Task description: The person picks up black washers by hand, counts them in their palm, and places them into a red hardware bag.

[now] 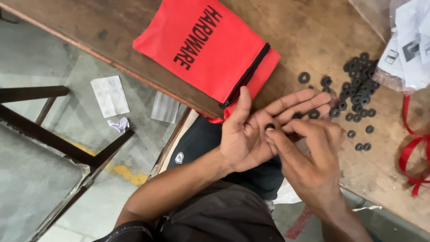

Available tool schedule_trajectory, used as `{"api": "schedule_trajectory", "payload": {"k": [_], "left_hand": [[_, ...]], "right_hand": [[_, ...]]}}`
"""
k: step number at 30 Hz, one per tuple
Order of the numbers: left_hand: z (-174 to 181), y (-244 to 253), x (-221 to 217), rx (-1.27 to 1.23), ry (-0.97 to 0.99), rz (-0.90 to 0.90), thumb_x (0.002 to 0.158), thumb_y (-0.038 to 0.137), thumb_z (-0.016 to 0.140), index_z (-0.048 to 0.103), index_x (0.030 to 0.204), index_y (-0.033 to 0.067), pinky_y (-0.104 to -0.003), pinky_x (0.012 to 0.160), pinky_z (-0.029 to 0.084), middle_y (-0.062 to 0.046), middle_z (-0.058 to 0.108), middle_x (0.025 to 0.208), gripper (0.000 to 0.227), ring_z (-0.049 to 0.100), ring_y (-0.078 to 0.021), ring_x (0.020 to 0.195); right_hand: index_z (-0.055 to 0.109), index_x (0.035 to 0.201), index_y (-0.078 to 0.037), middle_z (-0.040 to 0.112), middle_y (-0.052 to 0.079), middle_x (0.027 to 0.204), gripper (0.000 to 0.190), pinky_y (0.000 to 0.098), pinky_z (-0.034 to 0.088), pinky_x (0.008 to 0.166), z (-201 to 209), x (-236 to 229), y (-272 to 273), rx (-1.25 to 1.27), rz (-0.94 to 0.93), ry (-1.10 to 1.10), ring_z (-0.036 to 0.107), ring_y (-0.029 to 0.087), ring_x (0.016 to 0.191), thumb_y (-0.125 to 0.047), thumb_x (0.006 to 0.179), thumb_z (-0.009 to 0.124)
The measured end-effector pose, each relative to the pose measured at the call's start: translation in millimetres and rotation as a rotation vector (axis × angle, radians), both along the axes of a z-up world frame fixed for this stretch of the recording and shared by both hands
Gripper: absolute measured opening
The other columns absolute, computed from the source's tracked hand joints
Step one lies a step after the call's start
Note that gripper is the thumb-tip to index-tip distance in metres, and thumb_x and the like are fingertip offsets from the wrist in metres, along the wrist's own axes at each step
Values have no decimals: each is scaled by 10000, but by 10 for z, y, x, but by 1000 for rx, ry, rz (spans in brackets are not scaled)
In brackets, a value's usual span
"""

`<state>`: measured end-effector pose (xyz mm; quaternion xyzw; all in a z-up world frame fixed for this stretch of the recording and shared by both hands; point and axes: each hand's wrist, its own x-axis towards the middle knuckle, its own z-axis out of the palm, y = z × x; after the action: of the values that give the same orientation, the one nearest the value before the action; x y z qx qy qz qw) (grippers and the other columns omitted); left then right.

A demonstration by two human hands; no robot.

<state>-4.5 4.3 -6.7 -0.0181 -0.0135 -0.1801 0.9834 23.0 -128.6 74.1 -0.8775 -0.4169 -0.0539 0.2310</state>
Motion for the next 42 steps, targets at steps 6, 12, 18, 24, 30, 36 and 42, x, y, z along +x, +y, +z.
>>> {"api": "schedule_trajectory", "payload": {"k": [6, 12, 18, 24, 30, 36, 42], "left_hand": [[27, 4, 27, -68, 16, -12, 981, 811, 63, 167, 1674, -21, -389, 1337, 180, -204, 171, 1709, 1087, 191, -285, 1596], [66, 45, 30, -91, 10, -29, 965, 805, 54, 142, 1663, -19, -411, 1369, 153, -199, 140, 1755, 1083, 165, -291, 1640], [46, 14, 24, -94, 16, -17, 978, 797, 66, 142, 1661, -27, -396, 1381, 146, -212, 133, 1752, 1073, 163, -295, 1641], [55, -2, 28, -75, 6, 4, 981, 783, 98, 166, 1647, -35, -424, 1371, 153, -234, 139, 1752, 1057, 170, -327, 1641], [33, -33, 23, -38, -7, 29, 971, 794, 131, 173, 1640, -46, -440, 1366, 157, -235, 153, 1743, 1075, 178, -342, 1633], [33, -39, 24, -45, 0, 32, 971, 799, 131, 172, 1642, -46, -444, 1365, 156, -238, 149, 1741, 1079, 179, -341, 1632], [70, -8, 32, -27, 5, 7, 968, 805, 104, 152, 1656, -23, -419, 1369, 134, -215, 135, 1753, 1078, 175, -308, 1634]], "right_hand": [[750, 1295, -61, 586, 55, 1187, 269, 183, 552, 749, -113, -266, -622, 244, -335, 102, 611, 108, 925, 63, 1057, 768], [760, 1209, 54, 635, 137, 1120, 159, 192, 391, 602, -138, -219, -876, 169, -595, 108, 507, 118, 736, 48, 1055, 800], [738, 1264, 13, 596, 86, 1162, 160, 220, 465, 783, -237, -139, -1102, 230, -701, 176, 583, 137, 974, 70, 1115, 748], [759, 1231, -19, 697, 118, 1127, 193, 346, 463, 937, -261, 265, -1275, -67, -548, -8, 609, 249, 1037, 21, 1042, 749], [756, 1097, -9, 687, 160, 1004, 196, 419, 475, 843, -95, 505, -786, -92, -584, 30, 621, 324, 976, -48, 921, 832], [750, 1070, 6, 696, 151, 1031, 116, 418, 488, 923, -266, 516, -855, -72, -530, 12, 637, 309, 1002, -48, 1002, 826], [745, 1119, -37, 700, 83, 1064, 135, 279, 489, 844, -129, 284, -886, 48, -549, 155, 658, 187, 935, -43, 1014, 830]]}}
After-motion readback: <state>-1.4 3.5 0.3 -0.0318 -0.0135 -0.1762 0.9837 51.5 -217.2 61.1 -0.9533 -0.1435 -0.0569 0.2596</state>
